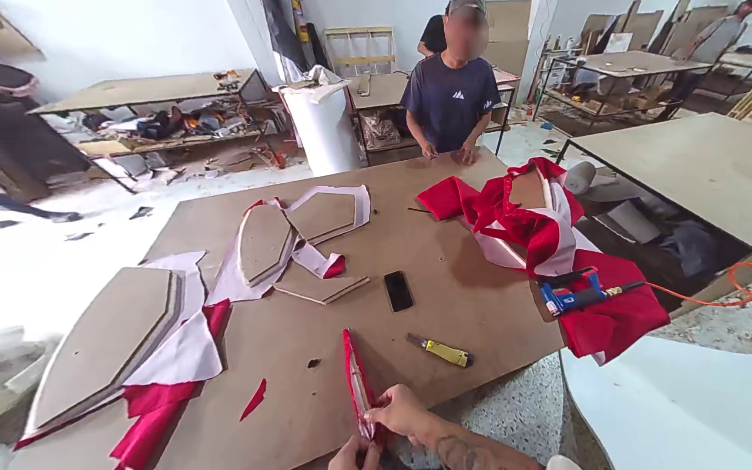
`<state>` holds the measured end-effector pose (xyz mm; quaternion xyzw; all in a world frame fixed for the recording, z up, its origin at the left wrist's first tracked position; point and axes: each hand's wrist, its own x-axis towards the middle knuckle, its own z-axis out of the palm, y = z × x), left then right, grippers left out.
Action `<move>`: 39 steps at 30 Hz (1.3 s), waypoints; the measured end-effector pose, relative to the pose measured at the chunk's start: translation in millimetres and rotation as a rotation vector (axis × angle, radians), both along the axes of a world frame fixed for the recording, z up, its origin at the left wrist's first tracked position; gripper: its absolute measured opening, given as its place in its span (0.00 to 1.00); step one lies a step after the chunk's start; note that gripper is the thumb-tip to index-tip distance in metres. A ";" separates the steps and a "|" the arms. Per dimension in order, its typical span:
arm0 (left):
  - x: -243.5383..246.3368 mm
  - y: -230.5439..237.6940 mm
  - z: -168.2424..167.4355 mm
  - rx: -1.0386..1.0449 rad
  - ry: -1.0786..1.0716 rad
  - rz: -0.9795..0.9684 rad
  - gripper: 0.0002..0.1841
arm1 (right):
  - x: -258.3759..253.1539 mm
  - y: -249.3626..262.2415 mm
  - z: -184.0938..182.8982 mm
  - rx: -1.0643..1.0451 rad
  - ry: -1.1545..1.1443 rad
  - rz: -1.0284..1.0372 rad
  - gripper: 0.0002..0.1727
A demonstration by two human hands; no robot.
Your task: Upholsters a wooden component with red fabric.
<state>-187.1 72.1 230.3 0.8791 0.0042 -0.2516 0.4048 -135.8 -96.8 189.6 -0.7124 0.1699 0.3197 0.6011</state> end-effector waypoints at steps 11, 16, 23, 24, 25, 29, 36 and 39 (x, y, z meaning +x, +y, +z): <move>-6.9 16.7 -30.1 -0.116 -0.041 0.125 0.15 | 13.6 31.0 -17.7 -0.180 0.003 0.035 0.42; 2.6 15.4 -19.2 -0.019 -0.062 0.131 0.13 | 19.6 41.5 -22.1 -0.172 0.015 -0.040 0.53; 9.7 34.5 -28.1 0.006 -0.076 0.154 0.16 | 26.1 49.0 -25.0 -0.178 0.021 -0.211 0.62; 9.1 38.5 -30.4 -0.006 -0.097 0.129 0.17 | 26.3 49.8 -24.4 -0.195 0.017 -0.219 0.61; 9.4 42.0 -31.5 -0.023 -0.119 0.094 0.18 | 27.1 49.9 -23.4 -0.213 0.015 -0.218 0.61; 12.7 51.7 -31.6 -0.029 -0.206 -0.035 0.19 | 27.3 53.3 -20.2 -0.254 0.032 -0.222 0.60; 24.5 47.9 -19.0 0.171 -0.064 -0.159 0.21 | 24.8 58.9 -15.5 -0.348 -0.016 -0.197 0.60; 25.1 53.9 -25.2 0.137 -0.074 -0.165 0.18 | 21.2 57.3 -14.2 -0.346 -0.002 -0.198 0.63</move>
